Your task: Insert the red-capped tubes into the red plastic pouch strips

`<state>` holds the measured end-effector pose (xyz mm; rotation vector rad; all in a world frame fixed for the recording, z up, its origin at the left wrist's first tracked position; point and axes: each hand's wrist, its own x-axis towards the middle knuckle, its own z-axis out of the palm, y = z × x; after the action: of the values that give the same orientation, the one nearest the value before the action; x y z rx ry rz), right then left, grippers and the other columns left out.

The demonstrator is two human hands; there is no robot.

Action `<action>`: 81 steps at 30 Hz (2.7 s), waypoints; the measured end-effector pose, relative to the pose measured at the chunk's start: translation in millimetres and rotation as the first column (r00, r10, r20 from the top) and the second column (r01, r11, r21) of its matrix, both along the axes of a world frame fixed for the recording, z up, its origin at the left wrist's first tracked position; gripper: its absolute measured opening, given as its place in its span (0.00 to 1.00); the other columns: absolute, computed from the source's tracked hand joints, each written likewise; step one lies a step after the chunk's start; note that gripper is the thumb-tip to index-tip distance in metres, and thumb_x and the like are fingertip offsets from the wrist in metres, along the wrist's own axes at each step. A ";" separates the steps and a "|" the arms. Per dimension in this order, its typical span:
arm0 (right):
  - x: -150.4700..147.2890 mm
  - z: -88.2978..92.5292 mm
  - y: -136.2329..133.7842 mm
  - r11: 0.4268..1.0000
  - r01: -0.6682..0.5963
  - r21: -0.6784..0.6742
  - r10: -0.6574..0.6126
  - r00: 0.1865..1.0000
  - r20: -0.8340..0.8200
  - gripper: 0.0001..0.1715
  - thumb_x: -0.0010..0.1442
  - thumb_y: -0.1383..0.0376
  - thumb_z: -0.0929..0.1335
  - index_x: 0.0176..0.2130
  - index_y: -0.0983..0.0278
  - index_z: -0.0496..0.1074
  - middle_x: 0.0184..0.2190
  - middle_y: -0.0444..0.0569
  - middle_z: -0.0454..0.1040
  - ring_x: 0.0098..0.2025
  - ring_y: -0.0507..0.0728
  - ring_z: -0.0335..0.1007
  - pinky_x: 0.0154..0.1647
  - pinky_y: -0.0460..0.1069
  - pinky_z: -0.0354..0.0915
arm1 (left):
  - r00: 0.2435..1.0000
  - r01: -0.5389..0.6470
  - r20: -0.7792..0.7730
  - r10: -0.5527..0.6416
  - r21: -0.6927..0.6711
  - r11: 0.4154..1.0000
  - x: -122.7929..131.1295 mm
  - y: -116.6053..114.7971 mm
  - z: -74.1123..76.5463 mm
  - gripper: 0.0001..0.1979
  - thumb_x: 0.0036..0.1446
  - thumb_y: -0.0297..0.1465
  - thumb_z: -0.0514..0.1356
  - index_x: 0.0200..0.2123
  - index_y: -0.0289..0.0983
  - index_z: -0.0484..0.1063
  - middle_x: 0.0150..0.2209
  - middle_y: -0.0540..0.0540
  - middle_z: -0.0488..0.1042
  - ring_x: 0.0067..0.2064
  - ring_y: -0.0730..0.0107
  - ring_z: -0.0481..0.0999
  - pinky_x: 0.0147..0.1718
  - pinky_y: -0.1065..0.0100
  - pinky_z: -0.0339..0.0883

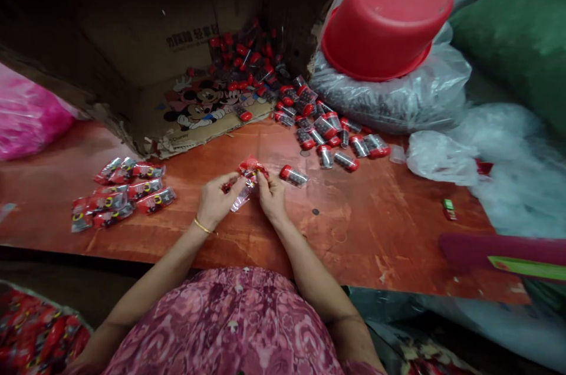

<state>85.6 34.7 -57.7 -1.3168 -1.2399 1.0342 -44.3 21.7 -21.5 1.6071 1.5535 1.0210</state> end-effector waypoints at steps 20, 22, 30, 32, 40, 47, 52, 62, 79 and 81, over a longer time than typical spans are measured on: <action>107.6 -5.7 0.8 0.986 -0.121 0.113 -0.032 0.530 0.848 0.22 0.60 0.58 0.59 0.46 0.69 0.69 0.44 0.62 0.72 0.42 0.64 0.66 0.42 0.58 0.61 | 0.484 0.086 0.730 0.483 -0.589 0.804 5.6 2.1 13.8 0.14 0.34 0.34 0.71 0.22 0.32 0.72 0.19 0.50 0.73 0.20 0.79 0.69 0.20 0.77 0.60; 99.7 -3.1 -8.8 0.985 -0.105 0.136 -0.027 0.689 0.724 0.21 0.61 0.57 0.58 0.44 0.67 0.70 0.38 0.59 0.74 0.38 0.62 0.68 0.39 0.55 0.63 | 0.469 0.099 0.740 0.482 -0.586 0.804 6.9 0.3 14.8 0.13 0.36 0.33 0.70 0.23 0.32 0.72 0.19 0.50 0.73 0.20 0.79 0.70 0.20 0.77 0.61; 59.8 32.0 -50.1 0.998 -0.055 0.013 0.052 0.981 0.185 0.17 0.58 0.55 0.60 0.33 0.62 0.72 0.20 0.43 0.68 0.22 0.52 0.63 0.24 0.46 0.61 | 0.517 0.120 0.729 0.448 -0.580 0.806 11.9 -4.8 19.8 0.11 0.39 0.32 0.69 0.24 0.32 0.73 0.21 0.50 0.74 0.20 0.79 0.70 0.20 0.77 0.61; 56.8 34.7 -54.3 0.998 -0.058 -0.029 0.061 0.990 0.131 0.18 0.57 0.54 0.62 0.32 0.63 0.72 0.19 0.42 0.67 0.19 0.51 0.60 0.20 0.46 0.58 | 0.507 0.107 0.733 0.453 -0.575 0.811 13.3 -5.2 19.7 0.13 0.37 0.34 0.70 0.25 0.32 0.74 0.21 0.50 0.74 0.21 0.79 0.70 0.20 0.77 0.61; 50.9 51.2 -56.8 0.983 -0.180 -0.034 0.183 0.977 0.113 0.18 0.57 0.55 0.62 0.28 0.63 0.73 0.21 0.45 0.70 0.22 0.52 0.64 0.23 0.46 0.61 | 0.548 0.151 0.750 0.370 -0.524 0.839 11.2 -8.4 22.1 0.17 0.32 0.39 0.71 0.24 0.33 0.75 0.23 0.49 0.75 0.22 0.78 0.70 0.21 0.76 0.61; 48.5 52.0 -49.3 0.977 -0.179 -0.116 0.190 0.977 0.091 0.20 0.55 0.52 0.62 0.27 0.64 0.73 0.17 0.42 0.67 0.18 0.50 0.60 0.20 0.45 0.58 | 0.639 0.179 0.730 0.244 -0.450 0.875 4.9 -9.9 18.5 0.15 0.35 0.37 0.70 0.26 0.32 0.76 0.24 0.49 0.75 0.24 0.78 0.69 0.22 0.75 0.60; 42.0 46.5 -50.2 0.979 -0.185 -0.085 0.192 0.978 0.086 0.19 0.56 0.52 0.63 0.30 0.63 0.73 0.22 0.44 0.70 0.22 0.51 0.63 0.24 0.46 0.60 | 0.623 0.150 0.739 0.255 -0.434 0.889 10.3 -12.9 18.7 0.18 0.34 0.37 0.70 0.30 0.33 0.76 0.29 0.48 0.77 0.28 0.76 0.72 0.28 0.74 0.65; 26.7 31.7 -49.6 0.985 -0.171 -0.034 0.174 0.974 0.142 0.17 0.60 0.55 0.59 0.35 0.62 0.71 0.25 0.45 0.70 0.24 0.52 0.63 0.26 0.47 0.62 | 0.439 0.115 0.805 0.399 -0.490 0.864 25.8 -20.8 15.5 0.19 0.30 0.31 0.71 0.30 0.34 0.74 0.30 0.49 0.77 0.30 0.75 0.74 0.34 0.71 0.67; -13.8 18.8 -55.6 0.995 0.023 0.093 -0.014 0.995 -0.099 0.09 0.61 0.58 0.61 0.36 0.61 0.62 0.30 0.43 0.65 0.32 0.50 0.64 0.32 0.46 0.64 | 0.314 -0.026 0.847 0.429 -0.444 0.896 40.4 -25.7 11.3 0.17 0.30 0.35 0.72 0.25 0.32 0.75 0.24 0.50 0.74 0.27 0.76 0.71 0.30 0.72 0.64; -16.8 17.9 -53.5 0.991 0.075 0.111 -0.063 0.992 -0.107 0.09 0.61 0.58 0.61 0.35 0.62 0.62 0.30 0.43 0.64 0.32 0.50 0.63 0.33 0.46 0.63 | 0.294 -0.003 0.868 0.400 -0.418 0.908 41.5 -28.3 10.8 0.17 0.32 0.38 0.71 0.26 0.33 0.75 0.23 0.51 0.74 0.26 0.76 0.70 0.31 0.72 0.64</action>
<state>68.8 -18.8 -39.7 -1.1951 -1.1510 0.9559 -2.8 -6.6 -10.6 0.2785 0.9478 1.3683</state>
